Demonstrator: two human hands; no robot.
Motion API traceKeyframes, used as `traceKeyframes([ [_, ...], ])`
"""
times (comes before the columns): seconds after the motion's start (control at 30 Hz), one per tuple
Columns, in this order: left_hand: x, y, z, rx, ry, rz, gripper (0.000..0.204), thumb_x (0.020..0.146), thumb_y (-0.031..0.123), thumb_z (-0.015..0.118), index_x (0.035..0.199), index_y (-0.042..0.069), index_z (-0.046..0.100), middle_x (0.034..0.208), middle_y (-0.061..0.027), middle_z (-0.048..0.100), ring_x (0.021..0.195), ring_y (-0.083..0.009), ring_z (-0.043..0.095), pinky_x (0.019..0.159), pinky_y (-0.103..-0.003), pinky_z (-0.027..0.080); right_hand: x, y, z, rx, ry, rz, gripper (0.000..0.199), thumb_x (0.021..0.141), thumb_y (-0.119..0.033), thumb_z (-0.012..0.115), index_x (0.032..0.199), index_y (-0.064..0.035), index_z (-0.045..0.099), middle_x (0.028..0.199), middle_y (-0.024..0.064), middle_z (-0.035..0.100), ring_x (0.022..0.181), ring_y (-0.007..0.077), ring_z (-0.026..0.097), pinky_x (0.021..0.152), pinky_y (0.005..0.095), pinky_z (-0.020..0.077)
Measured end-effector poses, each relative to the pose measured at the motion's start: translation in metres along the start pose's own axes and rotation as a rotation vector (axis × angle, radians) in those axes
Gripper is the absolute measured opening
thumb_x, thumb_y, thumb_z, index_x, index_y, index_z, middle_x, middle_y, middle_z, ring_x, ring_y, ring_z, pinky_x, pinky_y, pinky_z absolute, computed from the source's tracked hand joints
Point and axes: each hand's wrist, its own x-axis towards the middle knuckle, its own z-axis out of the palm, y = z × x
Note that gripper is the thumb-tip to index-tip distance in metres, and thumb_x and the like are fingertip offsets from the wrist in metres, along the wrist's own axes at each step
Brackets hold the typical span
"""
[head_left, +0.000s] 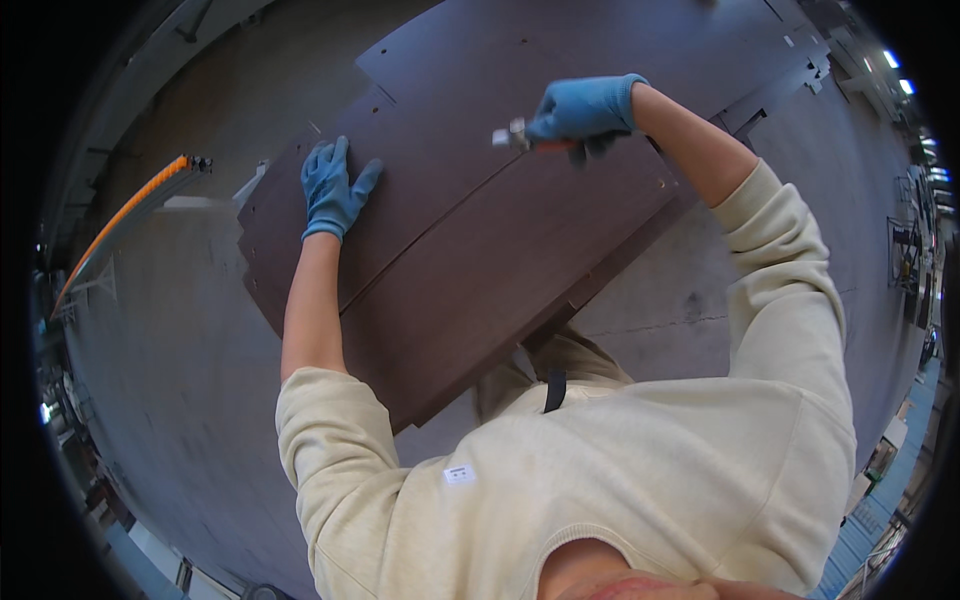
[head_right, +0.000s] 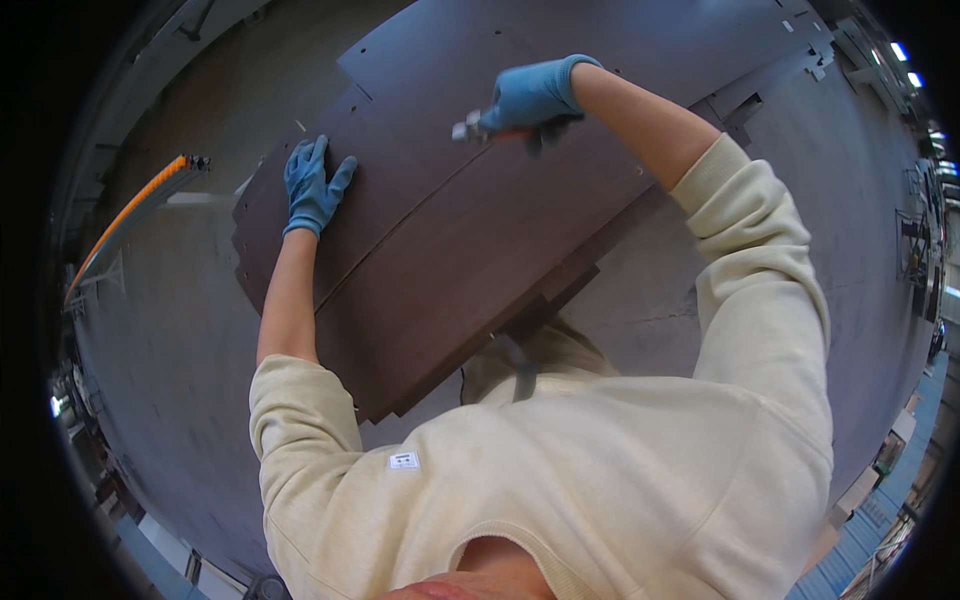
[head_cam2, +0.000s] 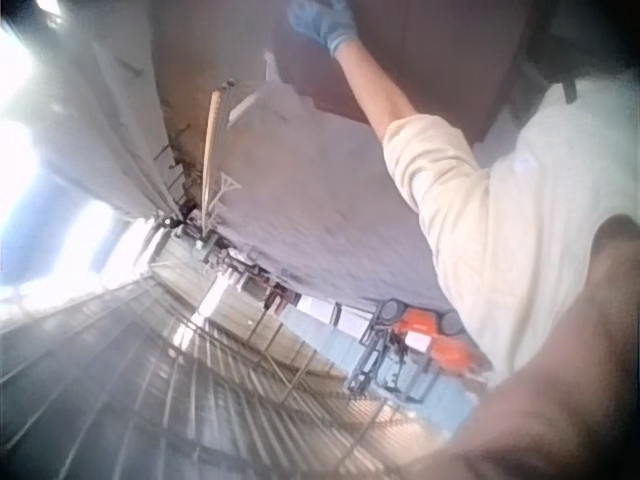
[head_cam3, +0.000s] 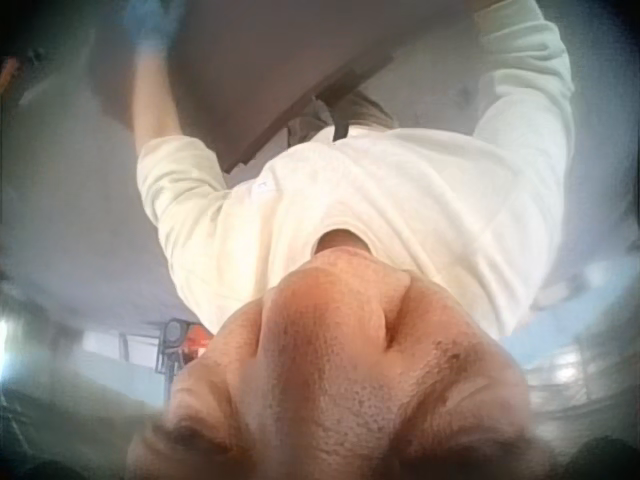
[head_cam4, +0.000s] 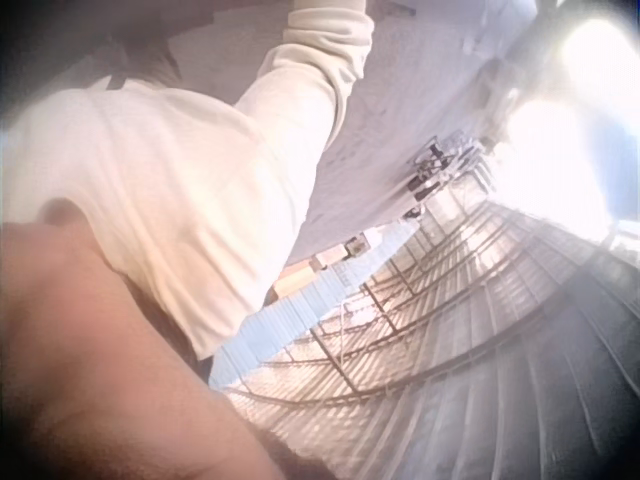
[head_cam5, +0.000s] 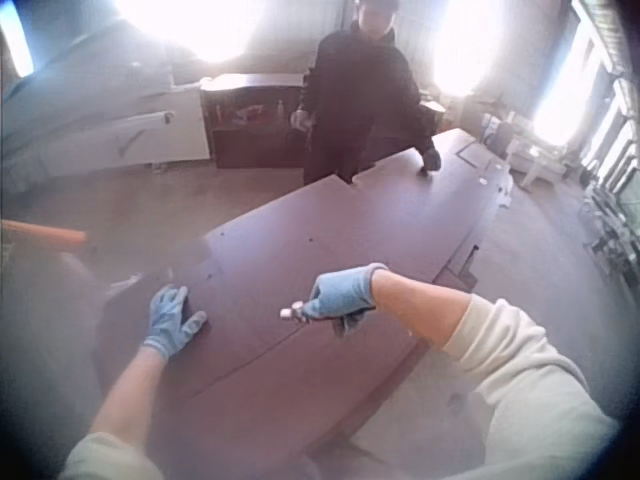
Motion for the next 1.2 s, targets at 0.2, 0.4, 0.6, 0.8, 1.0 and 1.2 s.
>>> traceKeyframes([
  [0.2,0.004,-0.004,0.007,-0.002,0.004,-0.035,0.085,0.094,0.064,0.068,0.149,0.0,0.057,0.149,-0.026,0.058,0.146,-0.0438,0.047,0.125,-0.053,0.031,-0.011,0.024,0.01,-0.046,0.036,0.034,0.043,0.103,-0.043,0.058,0.109,-0.0037,0.075,0.086,0.0119,0.076,0.066,0.0189,0.068,0.065,0.0364,0.0576],
  [0.4,0.004,0.04,-0.009,0.043,-0.181,-0.236,0.113,0.091,0.074,0.064,0.166,-0.003,0.03,0.17,-0.0268,0.033,0.16,-0.0458,0.023,0.131,-0.057,0.015,-0.03,0.115,-0.004,-0.485,0.246,0.106,0.043,0.102,-0.041,0.058,0.111,-0.0018,0.075,0.086,0.0124,0.076,0.07,0.0203,0.073,0.071,0.0388,0.0596],
  [0.6,-0.042,0.162,-0.031,-0.021,-0.402,0.042,0.129,0.087,0.081,0.063,0.17,-0.003,0.012,0.177,-0.0308,0.005,0.165,-0.0463,-0.003,0.132,-0.059,-0.003,-0.073,0.172,-0.027,-0.284,0.204,0.244,0.044,0.104,-0.039,0.059,0.089,-0.0021,0.077,0.079,0.0136,0.075,0.061,0.0223,0.07,0.061,0.0404,0.0579],
  [0.8,-0.056,0.195,-0.039,-0.008,-0.483,0.025,0.135,0.083,0.082,0.066,0.171,0.0,0.005,0.178,-0.0289,-0.002,0.165,-0.0456,-0.01,0.131,-0.058,-0.01,-0.129,0.215,0.005,0.009,-0.603,0.176,0.032,0.1,-0.036,0.065,0.095,-0.0064,0.077,0.075,0.0088,0.073,0.057,0.0182,0.067,0.054,0.0342,0.0538],
  [1.0,-0.055,0.19,-0.041,-0.026,-0.44,0.033,0.134,0.082,0.079,0.069,0.172,0.003,0.008,0.179,-0.0272,-0.003,0.165,-0.0457,-0.011,0.13,-0.062,-0.006,-0.143,0.238,0.034,0.296,-0.48,-0.034,0.039,0.102,-0.042,0.068,0.097,-0.0042,0.077,0.075,0.006,0.071,0.055,0.0151,0.063,0.055,0.0331,0.0535],
  [1.2,-0.052,0.199,-0.052,-0.096,-0.468,-0.032,0.136,0.08,0.085,0.064,0.172,0.002,0.007,0.179,-0.0272,0.002,0.165,-0.0447,-0.008,0.132,-0.058,-0.007,-0.074,0.19,-0.029,0.033,0.501,0.075,0.051,0.104,-0.043,0.051,0.092,-0.0015,0.079,0.078,0.0182,0.075,0.075,0.0325,0.077,0.072,0.0483,0.0585],
])
